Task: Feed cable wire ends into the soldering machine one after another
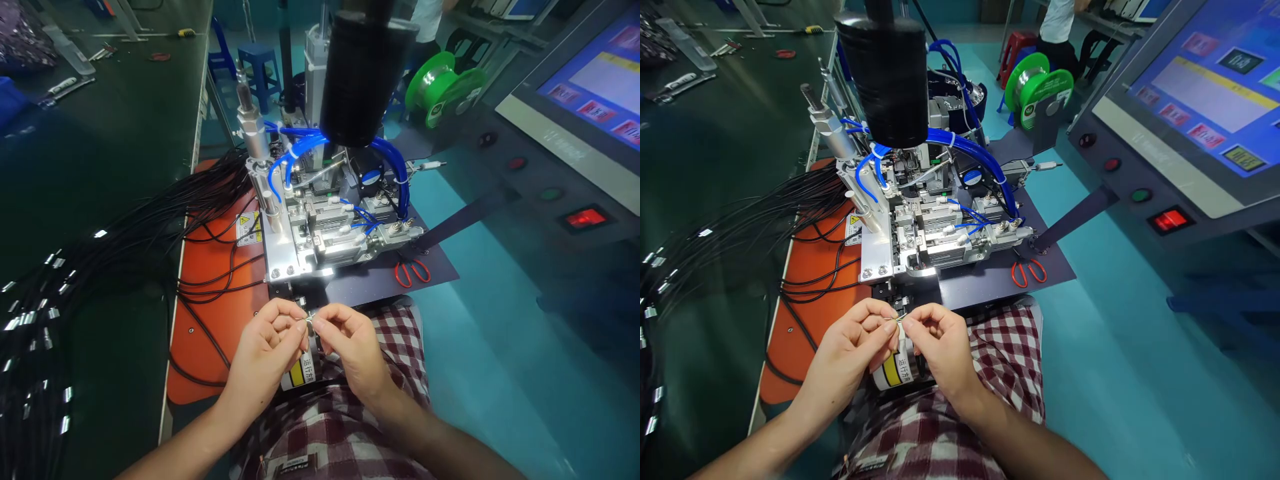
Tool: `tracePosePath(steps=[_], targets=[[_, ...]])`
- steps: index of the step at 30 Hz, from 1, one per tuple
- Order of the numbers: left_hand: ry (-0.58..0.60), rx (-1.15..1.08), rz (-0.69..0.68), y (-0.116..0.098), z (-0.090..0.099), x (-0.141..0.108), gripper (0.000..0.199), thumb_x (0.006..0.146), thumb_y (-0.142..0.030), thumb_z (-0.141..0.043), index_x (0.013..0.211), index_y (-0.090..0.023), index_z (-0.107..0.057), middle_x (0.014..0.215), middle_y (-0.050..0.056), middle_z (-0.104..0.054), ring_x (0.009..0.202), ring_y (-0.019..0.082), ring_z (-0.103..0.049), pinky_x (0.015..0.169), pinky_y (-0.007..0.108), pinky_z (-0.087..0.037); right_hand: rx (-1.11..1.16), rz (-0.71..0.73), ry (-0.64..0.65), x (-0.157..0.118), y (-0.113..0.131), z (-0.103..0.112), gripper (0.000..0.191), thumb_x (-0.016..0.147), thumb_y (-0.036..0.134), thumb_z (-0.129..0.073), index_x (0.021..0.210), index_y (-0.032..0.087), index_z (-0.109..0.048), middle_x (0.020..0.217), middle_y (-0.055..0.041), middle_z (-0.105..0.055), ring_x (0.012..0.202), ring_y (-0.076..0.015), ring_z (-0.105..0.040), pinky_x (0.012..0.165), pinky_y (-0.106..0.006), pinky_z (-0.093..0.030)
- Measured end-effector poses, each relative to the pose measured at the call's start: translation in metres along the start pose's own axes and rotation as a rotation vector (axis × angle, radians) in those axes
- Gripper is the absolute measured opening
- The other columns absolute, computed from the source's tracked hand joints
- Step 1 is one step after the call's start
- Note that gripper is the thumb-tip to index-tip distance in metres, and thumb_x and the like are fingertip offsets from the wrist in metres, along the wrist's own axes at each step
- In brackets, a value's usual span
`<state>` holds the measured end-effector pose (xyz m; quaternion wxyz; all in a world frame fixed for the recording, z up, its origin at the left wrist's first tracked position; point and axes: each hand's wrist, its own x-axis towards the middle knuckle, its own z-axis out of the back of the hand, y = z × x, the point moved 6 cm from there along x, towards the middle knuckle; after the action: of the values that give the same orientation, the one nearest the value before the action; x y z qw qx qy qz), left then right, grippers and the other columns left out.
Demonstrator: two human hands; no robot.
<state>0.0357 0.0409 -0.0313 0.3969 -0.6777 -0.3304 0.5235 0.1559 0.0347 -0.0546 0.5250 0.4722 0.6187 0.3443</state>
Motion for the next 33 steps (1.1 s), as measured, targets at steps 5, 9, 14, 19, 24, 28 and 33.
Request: tracePosePath(steps=[5,9,14,19,24,28,33], targets=[[-0.003,0.0,0.014,0.001,-0.001,0.0,0.017,0.081,-0.031,-0.06,0.088,-0.017,-0.052,0.06,-0.004,-0.052,0.047,0.005,-0.037,0.043,0.015,-0.027,-0.589,0.533,-0.016,-0.013,0.039,0.0,0.011,0.082,0.018,-0.055,0.071,0.02,-0.057,0.067,-0.0013,-0.055,0.06,-0.014,-0.047,0.058,-0.029,-0.037],[0.013,0.007,0.045,0.0,-0.003,0.001,0.018,0.079,-0.031,-0.062,0.087,-0.016,-0.056,0.059,-0.004,-0.052,0.046,0.004,-0.037,0.042,0.015,-0.026,-0.911,0.656,0.051,-0.015,0.057,-0.004,0.011,0.082,0.017,-0.054,0.071,0.02,-0.057,0.066,-0.0004,-0.055,0.059,-0.0136,-0.045,0.06,-0.031,-0.032],[0.023,0.021,0.063,-0.002,-0.004,0.001,0.016,0.079,-0.029,-0.061,0.084,-0.014,-0.058,0.055,-0.004,-0.051,0.042,0.003,-0.034,0.04,0.015,-0.023,-0.794,0.461,0.096,-0.005,0.056,0.0,0.012,0.081,0.015,-0.053,0.071,0.02,-0.054,0.069,0.0005,-0.052,0.06,-0.0131,-0.046,0.057,-0.028,-0.033],[0.032,-0.026,0.09,0.004,-0.001,0.002,0.015,0.078,-0.028,-0.062,0.083,-0.014,-0.058,0.053,-0.005,-0.05,0.041,0.004,-0.033,0.04,0.016,-0.022,-0.567,0.262,0.107,0.003,0.04,0.004,0.013,0.08,0.014,-0.054,0.069,0.02,-0.055,0.066,0.0025,-0.049,0.057,-0.0116,-0.042,0.052,-0.025,-0.033],[0.032,-0.054,0.11,0.009,0.001,0.003,0.015,0.078,-0.028,-0.062,0.08,-0.014,-0.058,0.051,-0.005,-0.05,0.04,0.003,-0.031,0.04,0.017,-0.018,-0.369,0.137,0.128,0.006,0.031,0.006,0.01,0.078,0.019,-0.057,0.068,0.018,-0.057,0.062,0.0034,-0.048,0.054,-0.0104,-0.041,0.05,-0.024,-0.033],[0.021,-0.057,0.113,0.007,0.002,0.002,0.016,0.081,-0.029,-0.06,0.079,-0.013,-0.058,0.053,-0.004,-0.052,0.04,0.002,-0.03,0.04,0.017,-0.017,-0.24,0.014,0.15,0.007,0.024,0.009,0.013,0.08,0.026,-0.057,0.071,0.017,-0.059,0.058,0.0039,-0.047,0.049,-0.0092,-0.037,0.045,-0.023,-0.029],[0.038,-0.077,0.121,0.007,0.0,0.002,0.016,0.083,-0.029,-0.058,0.079,-0.013,-0.057,0.052,-0.005,-0.051,0.039,0.002,-0.029,0.04,0.018,-0.016,-0.286,0.092,0.117,0.003,0.026,0.008,0.008,0.076,0.022,-0.061,0.07,0.016,-0.06,0.062,0.0023,-0.051,0.054,-0.0101,-0.042,0.051,-0.024,-0.033]])
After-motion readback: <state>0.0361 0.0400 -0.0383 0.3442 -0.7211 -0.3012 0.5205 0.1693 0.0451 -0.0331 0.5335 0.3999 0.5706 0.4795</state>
